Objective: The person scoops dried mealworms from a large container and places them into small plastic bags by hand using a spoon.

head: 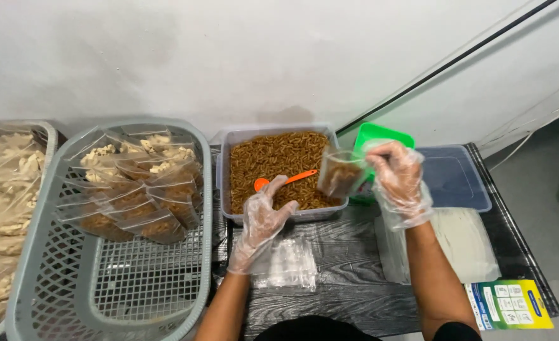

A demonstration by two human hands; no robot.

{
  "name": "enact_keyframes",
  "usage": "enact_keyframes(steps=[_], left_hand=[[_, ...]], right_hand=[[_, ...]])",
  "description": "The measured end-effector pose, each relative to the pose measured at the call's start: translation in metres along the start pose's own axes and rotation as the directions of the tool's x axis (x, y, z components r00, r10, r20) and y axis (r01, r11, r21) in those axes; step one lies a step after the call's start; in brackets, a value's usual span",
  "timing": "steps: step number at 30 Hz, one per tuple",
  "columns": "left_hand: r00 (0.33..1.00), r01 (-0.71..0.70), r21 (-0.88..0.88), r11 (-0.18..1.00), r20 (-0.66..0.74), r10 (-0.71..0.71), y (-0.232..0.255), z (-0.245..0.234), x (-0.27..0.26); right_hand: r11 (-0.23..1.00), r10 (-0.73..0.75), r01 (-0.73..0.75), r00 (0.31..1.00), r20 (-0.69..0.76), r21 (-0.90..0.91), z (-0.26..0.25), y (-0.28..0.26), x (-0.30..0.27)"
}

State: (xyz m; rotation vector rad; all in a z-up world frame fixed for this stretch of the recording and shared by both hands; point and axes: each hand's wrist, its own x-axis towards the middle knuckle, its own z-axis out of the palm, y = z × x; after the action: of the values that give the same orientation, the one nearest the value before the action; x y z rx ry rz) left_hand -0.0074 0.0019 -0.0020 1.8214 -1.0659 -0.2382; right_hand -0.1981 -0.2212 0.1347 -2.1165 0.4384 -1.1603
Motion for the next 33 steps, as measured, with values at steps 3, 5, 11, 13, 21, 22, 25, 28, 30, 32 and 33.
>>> enact_keyframes(steps=[3, 5, 11, 13, 21, 22, 25, 28, 30, 32, 33], left_hand=[[0.998, -0.065, -0.229, 0.971, -0.033, 0.059, 0.063, -0.041, 0.012], [0.996, -0.074, -0.292, 0.954, -0.061, 0.059, 0.068, -0.047, 0.021], [0.982, -0.107, -0.295, 0.949, -0.182, 0.054, 0.036, -0.047, 0.036], [0.974, -0.1, -0.253, 0.962, -0.225, 0.042, 0.016, -0.041, 0.033], [0.98, -0.024, -0.177, 0.984, -0.197, -0.012, -0.023, -0.023, 0.017], [0.98, -0.014, -0.179, 0.984, -0.198, -0.023, -0.024, -0.021, 0.011], [0.982, -0.03, -0.203, 0.979, -0.189, -0.009, -0.027, -0.022, 0.017], [0.979, 0.008, -0.291, 0.957, -0.193, -0.067, -0.023, -0.018, 0.016], [0.98, -0.016, -0.28, 0.96, -0.194, -0.04, -0.013, -0.023, 0.015], [0.982, -0.014, -0.296, 0.955, -0.183, -0.042, -0.018, -0.021, 0.015], [0.984, -0.014, -0.312, 0.95, -0.173, -0.042, -0.02, -0.021, 0.015]], right_hand=[[0.997, -0.044, 0.038, 0.995, 0.093, 0.066, 0.045, 0.023, -0.014], [0.995, -0.062, 0.053, 0.993, 0.103, 0.089, 0.067, -0.001, -0.01], [0.984, -0.119, 0.095, 0.981, 0.155, 0.154, 0.119, -0.011, -0.007], [0.982, -0.117, 0.088, 0.978, 0.173, 0.165, 0.138, 0.007, -0.013], [0.959, -0.039, -0.079, 0.916, 0.4, 0.273, 0.166, 0.08, -0.041], [0.958, -0.035, -0.086, 0.912, 0.409, 0.273, 0.16, 0.075, -0.043], [0.941, -0.02, -0.157, 0.857, 0.515, 0.299, 0.151, 0.068, -0.031], [0.949, 0.02, -0.199, 0.812, 0.583, 0.244, 0.147, 0.07, -0.031], [0.955, 0.033, -0.188, 0.835, 0.55, 0.229, 0.146, 0.068, -0.03], [0.946, 0.064, -0.226, 0.832, 0.55, 0.232, 0.142, 0.048, -0.03], [0.936, 0.094, -0.262, 0.829, 0.551, 0.235, 0.14, 0.038, -0.029]])
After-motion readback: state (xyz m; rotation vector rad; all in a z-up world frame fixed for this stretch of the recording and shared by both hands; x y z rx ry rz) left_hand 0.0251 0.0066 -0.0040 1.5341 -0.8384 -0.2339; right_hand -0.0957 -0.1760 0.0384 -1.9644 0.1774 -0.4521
